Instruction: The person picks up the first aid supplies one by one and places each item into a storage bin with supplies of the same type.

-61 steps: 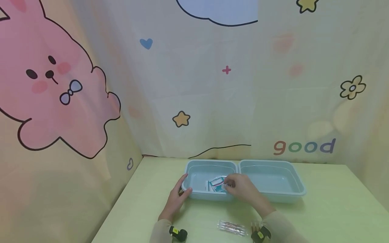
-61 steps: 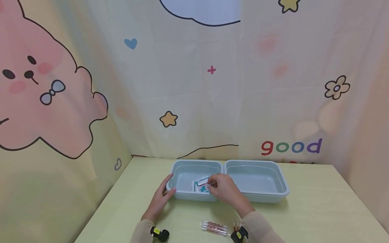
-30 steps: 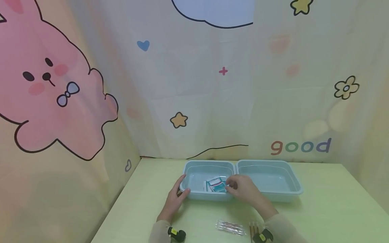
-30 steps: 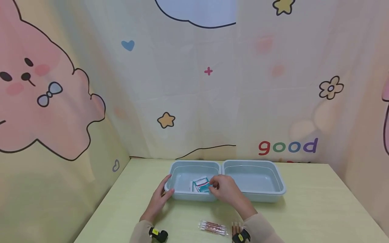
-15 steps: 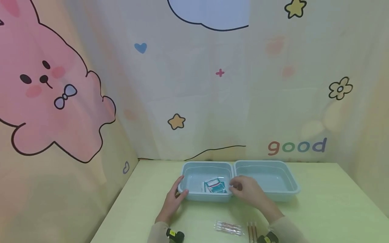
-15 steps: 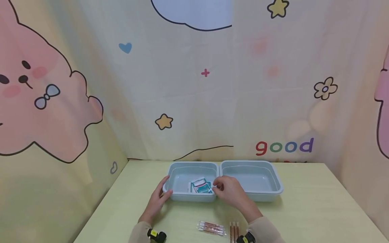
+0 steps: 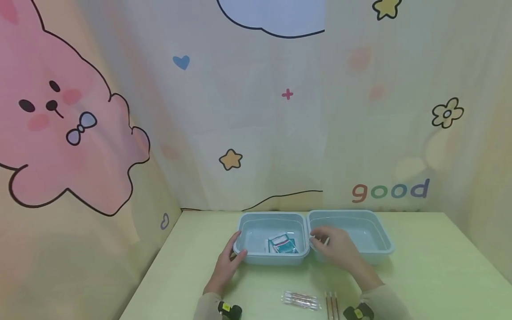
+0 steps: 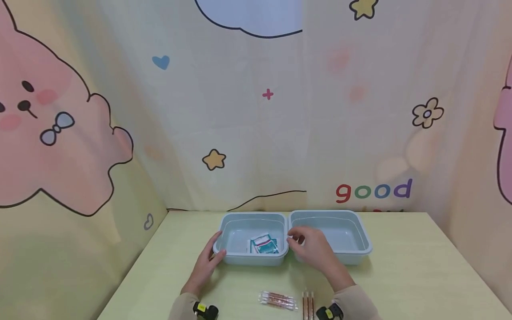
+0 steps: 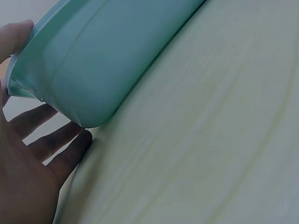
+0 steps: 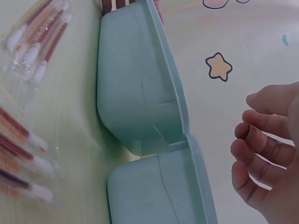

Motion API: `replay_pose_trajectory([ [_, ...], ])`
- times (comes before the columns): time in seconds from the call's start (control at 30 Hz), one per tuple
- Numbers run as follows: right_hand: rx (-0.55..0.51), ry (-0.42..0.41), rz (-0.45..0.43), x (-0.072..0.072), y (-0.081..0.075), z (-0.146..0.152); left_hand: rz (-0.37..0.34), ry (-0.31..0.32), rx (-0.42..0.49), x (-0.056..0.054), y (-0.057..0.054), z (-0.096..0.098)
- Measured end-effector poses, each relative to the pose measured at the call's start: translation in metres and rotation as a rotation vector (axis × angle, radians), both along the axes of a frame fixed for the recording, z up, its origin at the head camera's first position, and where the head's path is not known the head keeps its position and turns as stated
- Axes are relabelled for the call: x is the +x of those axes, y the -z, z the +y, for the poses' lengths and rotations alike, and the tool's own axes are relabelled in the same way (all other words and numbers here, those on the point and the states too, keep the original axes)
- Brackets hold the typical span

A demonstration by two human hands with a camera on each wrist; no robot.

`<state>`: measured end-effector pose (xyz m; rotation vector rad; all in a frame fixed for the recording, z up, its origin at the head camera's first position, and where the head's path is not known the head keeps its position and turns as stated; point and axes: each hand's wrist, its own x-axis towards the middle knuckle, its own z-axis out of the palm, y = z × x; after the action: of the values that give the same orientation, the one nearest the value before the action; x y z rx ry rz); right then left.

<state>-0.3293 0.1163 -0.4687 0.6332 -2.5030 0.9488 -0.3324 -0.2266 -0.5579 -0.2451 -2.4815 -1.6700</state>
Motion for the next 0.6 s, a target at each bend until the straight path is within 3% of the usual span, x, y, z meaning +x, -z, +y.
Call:
replay_pose_trajectory([
  [0.13,-0.032,0.004,0.048,0.001,-0.003,0.006,-0.013,0.002,-0.015,0.004,-0.007,0.001],
  [0.37,-0.104,0.008,0.135,0.006,-0.005,0.014,-0.003,0.025,-0.010,0.018,-0.033,0.005],
  [0.6,-0.141,0.031,0.203,0.006,0.000,0.026,-0.012,0.024,-0.012,0.021,-0.034,0.006],
])
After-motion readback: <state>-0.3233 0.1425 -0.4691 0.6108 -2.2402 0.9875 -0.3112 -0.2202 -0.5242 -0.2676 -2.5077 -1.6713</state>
